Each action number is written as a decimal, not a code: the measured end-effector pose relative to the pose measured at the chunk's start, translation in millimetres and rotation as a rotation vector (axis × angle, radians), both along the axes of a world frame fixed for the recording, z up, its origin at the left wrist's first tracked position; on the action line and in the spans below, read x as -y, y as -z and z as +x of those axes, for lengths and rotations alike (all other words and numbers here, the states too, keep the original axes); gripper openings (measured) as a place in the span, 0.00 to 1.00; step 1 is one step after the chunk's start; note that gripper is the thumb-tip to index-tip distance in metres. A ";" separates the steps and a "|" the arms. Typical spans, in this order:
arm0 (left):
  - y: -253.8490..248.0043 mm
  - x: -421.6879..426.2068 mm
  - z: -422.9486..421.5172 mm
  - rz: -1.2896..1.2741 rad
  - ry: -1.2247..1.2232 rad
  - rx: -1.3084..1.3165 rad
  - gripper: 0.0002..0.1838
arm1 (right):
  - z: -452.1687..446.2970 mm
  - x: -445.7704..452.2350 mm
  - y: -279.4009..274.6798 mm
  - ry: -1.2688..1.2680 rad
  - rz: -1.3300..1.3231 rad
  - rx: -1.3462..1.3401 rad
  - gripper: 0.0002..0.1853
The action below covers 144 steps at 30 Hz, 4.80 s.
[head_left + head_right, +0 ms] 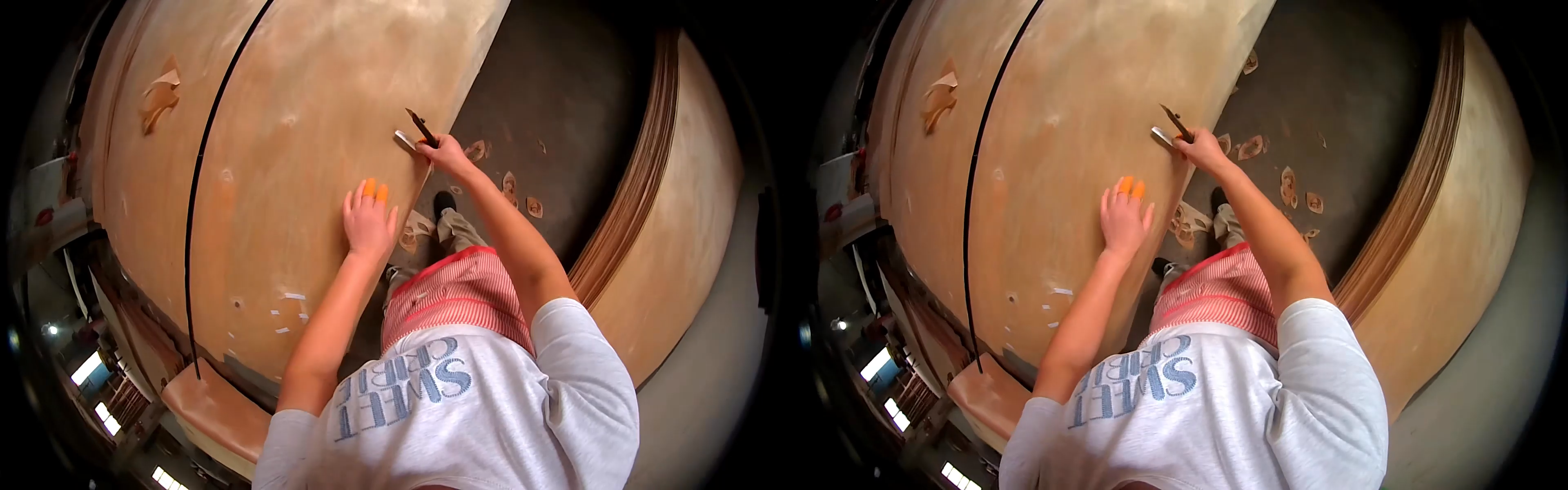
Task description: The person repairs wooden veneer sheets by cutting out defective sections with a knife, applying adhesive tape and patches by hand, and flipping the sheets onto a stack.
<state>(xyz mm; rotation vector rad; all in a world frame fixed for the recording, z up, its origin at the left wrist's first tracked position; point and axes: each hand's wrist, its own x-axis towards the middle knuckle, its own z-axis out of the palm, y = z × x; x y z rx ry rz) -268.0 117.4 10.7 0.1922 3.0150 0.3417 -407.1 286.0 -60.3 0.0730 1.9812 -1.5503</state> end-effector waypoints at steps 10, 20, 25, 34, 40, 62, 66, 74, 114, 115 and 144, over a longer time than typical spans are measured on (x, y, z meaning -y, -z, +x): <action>13.2 -32.4 -71.9 -0.013 0.089 -0.038 0.35 | -4.4 0.3 3.6 0.000 -0.077 0.025 0.11; 1.1 -52.2 -87.3 -0.351 0.063 0.197 0.36 | -24.7 -30.0 -37.8 -0.395 0.365 -0.230 0.07; -8.8 -58.1 -88.8 -0.438 0.075 0.234 0.35 | -58.5 -87.0 -38.0 -0.527 0.225 -0.036 0.08; -5.8 6.0 -26.9 0.106 -0.115 -0.238 0.34 | 115.0 -255.0 -103.7 -0.511 -0.042 0.693 0.18; -44.0 47.5 60.9 0.123 -0.214 -0.272 0.34 | 156.7 -254.6 -126.1 -0.807 0.120 0.430 0.22; -612.4 -15.3 -189.3 -0.267 -0.136 -1.383 0.39 | -167.8 -172.2 -392.4 -0.421 0.018 -1.188 0.09; -644.5 -13.3 -212.2 0.401 -0.115 -0.824 0.39 | -194.7 -114.2 -497.8 -0.302 -0.208 -1.562 0.08; -642.9 -10.8 -214.8 0.412 -0.070 -0.875 0.31 | -212.5 -34.4 -609.8 0.024 -0.106 -2.077 0.16; -627.3 -1.5 -225.3 0.552 0.107 -0.960 0.32 | -200.8 -30.1 -646.3 0.119 -0.011 -2.615 0.05; -627.4 -2.7 -225.3 0.551 0.101 -0.961 0.32 | -195.2 -32.7 -648.5 0.167 -0.024 -2.586 0.05; -624.1 -8.1 -236.4 0.251 -0.025 -1.215 0.34 | -217.9 -6.6 -629.4 0.288 0.154 -2.455 0.07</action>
